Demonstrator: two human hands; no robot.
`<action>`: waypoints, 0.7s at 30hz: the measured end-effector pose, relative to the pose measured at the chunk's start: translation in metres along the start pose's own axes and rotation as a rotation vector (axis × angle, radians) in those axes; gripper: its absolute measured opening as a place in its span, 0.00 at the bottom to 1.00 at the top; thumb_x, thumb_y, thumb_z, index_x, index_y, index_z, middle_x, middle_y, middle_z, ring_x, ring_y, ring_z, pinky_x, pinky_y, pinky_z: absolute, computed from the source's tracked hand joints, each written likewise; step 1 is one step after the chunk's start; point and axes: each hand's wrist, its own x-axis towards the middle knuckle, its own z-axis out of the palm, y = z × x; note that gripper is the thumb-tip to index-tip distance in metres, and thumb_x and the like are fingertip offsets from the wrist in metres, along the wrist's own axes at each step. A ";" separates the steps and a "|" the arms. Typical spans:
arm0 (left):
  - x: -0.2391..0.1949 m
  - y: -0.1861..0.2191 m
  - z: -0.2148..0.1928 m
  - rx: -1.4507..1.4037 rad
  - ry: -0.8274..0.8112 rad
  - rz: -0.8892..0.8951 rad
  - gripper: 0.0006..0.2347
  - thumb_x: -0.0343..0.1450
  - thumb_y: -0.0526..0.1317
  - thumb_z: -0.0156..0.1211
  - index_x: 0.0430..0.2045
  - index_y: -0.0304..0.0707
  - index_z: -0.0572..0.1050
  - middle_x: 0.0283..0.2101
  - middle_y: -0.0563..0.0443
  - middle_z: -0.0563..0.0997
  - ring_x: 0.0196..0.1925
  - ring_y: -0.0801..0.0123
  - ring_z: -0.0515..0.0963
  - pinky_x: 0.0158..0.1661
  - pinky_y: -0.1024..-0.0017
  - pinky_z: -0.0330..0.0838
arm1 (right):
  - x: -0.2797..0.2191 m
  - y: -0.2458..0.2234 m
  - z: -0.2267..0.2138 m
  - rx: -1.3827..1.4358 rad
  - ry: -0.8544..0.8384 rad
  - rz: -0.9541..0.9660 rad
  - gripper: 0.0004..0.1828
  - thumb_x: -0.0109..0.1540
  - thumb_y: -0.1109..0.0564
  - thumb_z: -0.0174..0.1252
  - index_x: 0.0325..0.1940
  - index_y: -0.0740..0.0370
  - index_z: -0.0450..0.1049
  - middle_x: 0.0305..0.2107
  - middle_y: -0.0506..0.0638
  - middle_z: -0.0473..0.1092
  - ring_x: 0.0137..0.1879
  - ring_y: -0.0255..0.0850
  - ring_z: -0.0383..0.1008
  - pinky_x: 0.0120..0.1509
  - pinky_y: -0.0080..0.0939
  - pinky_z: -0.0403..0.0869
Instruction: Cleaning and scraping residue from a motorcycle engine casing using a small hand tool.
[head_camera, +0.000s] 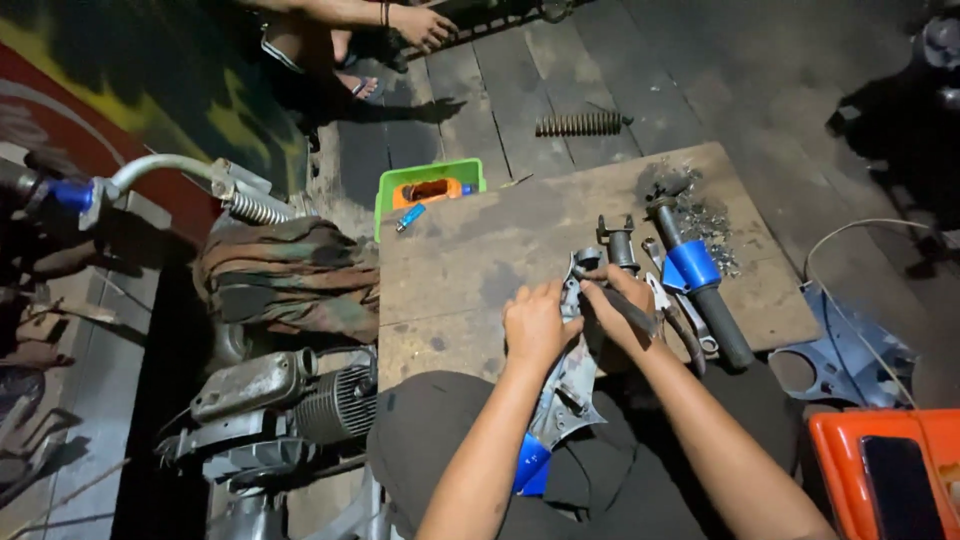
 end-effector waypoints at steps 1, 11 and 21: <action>-0.001 -0.001 0.002 -0.004 -0.014 -0.008 0.30 0.52 0.60 0.73 0.45 0.48 0.80 0.37 0.55 0.83 0.40 0.58 0.80 0.37 0.57 0.75 | 0.000 -0.001 0.000 -0.047 -0.014 0.047 0.10 0.63 0.48 0.66 0.47 0.49 0.81 0.34 0.56 0.79 0.48 0.57 0.79 0.53 0.55 0.76; -0.003 -0.003 0.002 0.003 -0.037 -0.009 0.29 0.52 0.59 0.73 0.44 0.47 0.80 0.35 0.54 0.83 0.40 0.56 0.80 0.38 0.56 0.75 | -0.007 -0.003 -0.001 0.045 0.032 -0.058 0.08 0.62 0.53 0.68 0.45 0.49 0.84 0.35 0.52 0.81 0.49 0.52 0.81 0.55 0.49 0.76; 0.000 -0.002 -0.001 0.004 -0.038 -0.017 0.27 0.53 0.58 0.74 0.42 0.48 0.80 0.34 0.55 0.83 0.39 0.58 0.80 0.37 0.56 0.75 | -0.002 -0.008 0.000 -0.071 0.001 -0.092 0.11 0.63 0.50 0.64 0.49 0.50 0.83 0.40 0.57 0.81 0.51 0.59 0.80 0.58 0.59 0.76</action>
